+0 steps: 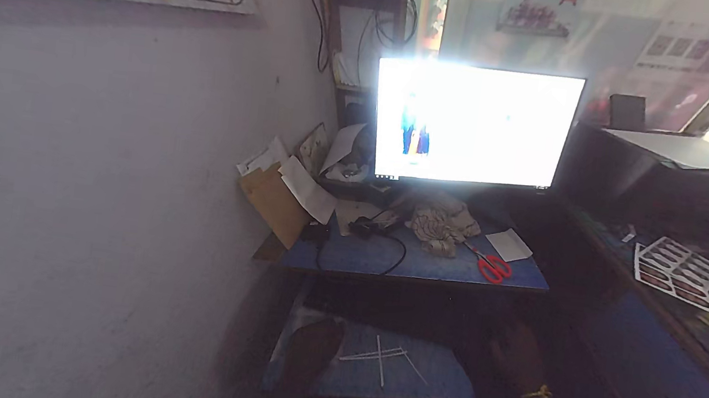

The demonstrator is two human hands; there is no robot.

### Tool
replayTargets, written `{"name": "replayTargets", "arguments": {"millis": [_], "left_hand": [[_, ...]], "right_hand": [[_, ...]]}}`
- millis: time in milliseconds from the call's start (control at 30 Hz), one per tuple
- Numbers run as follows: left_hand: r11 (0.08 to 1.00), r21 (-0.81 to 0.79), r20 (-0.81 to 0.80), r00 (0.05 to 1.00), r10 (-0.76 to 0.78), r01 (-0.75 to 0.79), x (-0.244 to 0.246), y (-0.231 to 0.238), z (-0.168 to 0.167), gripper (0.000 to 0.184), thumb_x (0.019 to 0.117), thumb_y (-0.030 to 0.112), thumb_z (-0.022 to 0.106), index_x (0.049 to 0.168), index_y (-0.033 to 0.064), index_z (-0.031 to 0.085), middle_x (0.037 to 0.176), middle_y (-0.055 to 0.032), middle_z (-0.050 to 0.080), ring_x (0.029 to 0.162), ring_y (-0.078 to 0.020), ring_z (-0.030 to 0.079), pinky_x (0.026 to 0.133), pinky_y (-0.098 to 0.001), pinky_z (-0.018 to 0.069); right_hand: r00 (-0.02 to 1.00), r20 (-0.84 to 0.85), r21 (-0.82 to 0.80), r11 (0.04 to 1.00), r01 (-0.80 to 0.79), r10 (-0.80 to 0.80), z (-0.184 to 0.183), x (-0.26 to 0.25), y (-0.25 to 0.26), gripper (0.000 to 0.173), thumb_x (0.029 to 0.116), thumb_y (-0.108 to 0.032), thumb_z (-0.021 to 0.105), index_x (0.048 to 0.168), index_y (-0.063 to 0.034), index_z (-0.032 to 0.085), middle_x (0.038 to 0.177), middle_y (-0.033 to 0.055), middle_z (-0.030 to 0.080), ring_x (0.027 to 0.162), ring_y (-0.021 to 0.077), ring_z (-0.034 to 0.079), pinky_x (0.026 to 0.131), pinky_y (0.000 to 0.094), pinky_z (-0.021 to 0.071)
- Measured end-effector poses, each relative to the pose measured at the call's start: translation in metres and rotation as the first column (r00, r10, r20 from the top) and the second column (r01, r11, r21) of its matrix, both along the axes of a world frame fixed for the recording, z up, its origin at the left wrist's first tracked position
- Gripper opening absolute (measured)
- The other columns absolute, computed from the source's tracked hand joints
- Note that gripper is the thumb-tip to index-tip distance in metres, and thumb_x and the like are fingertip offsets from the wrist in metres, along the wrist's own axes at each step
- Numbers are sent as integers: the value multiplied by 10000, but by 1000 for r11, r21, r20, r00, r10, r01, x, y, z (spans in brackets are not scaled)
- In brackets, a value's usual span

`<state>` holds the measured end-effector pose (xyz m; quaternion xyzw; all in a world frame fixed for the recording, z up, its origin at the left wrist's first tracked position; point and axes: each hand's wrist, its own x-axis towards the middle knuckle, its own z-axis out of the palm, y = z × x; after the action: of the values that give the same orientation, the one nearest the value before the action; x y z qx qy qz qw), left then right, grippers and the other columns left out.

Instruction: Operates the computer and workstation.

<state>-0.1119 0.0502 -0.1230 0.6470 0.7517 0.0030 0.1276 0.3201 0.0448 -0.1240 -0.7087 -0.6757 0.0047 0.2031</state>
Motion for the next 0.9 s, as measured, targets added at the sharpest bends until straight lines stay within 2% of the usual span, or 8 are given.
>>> {"name": "replayTargets", "arguments": {"millis": [400, 567, 667, 733, 800, 900], "left_hand": [[1000, 4, 10, 1000, -3, 3, 0, -1, 1, 575, 1066, 545, 362, 1139, 98, 716, 1096, -151, 744, 1089, -327, 706, 910, -551, 541], [999, -32, 5, 1000, 3, -2, -2, 3, -1, 584, 1058, 569, 344, 1188, 131, 708, 1141, -138, 739, 1108, -332, 702, 909, -562, 549], [996, -91, 38, 999, 22, -18, -3, 9, 0, 594, 1050, 595, 349, 1271, 161, 687, 1195, -133, 730, 1146, -338, 688, 944, -579, 537], [995, -91, 43, 999, 32, -28, 0, 8, 2, 594, 1048, 588, 362, 1276, 146, 687, 1192, -148, 728, 1142, -352, 687, 942, -589, 535], [999, -30, 34, 999, 16, -15, 3, 1, 4, 576, 1054, 555, 386, 1255, 115, 697, 1158, -171, 734, 1104, -372, 697, 920, -603, 540], [1000, 7, 48, 999, -8, 8, 4, -8, 10, 560, 1055, 550, 389, 1253, 133, 705, 1171, -152, 734, 1108, -357, 698, 940, -586, 545]], "right_hand": [[1000, 10, -46, 999, 21, -21, 2, -1, 0, 505, 929, -299, 638, 1390, -94, 639, 1466, 233, 547, 1360, 441, 517, 1115, 583, 433], [996, 63, -61, 996, 62, -58, -3, 2, 4, 476, 921, -332, 651, 1324, -78, 681, 1410, 237, 591, 1326, 423, 552, 1099, 564, 456], [996, 42, -136, 987, 89, -84, 6, -1, 3, 534, 933, -343, 653, 1399, -84, 623, 1464, 230, 551, 1376, 412, 511, 1134, 549, 428], [996, 0, -201, 976, 89, -91, 24, -9, -3, 603, 926, -335, 669, 1461, -78, 560, 1505, 207, 525, 1395, 384, 503, 1143, 543, 423], [993, -59, -242, 966, 87, -104, 34, -14, -6, 625, 924, -350, 688, 1460, -58, 549, 1485, 209, 542, 1365, 370, 534, 1121, 549, 444], [991, -101, -223, 973, 67, -91, 30, -10, -6, 603, 955, -358, 653, 1467, -59, 542, 1488, 209, 540, 1382, 364, 521, 1144, 540, 426]]}}
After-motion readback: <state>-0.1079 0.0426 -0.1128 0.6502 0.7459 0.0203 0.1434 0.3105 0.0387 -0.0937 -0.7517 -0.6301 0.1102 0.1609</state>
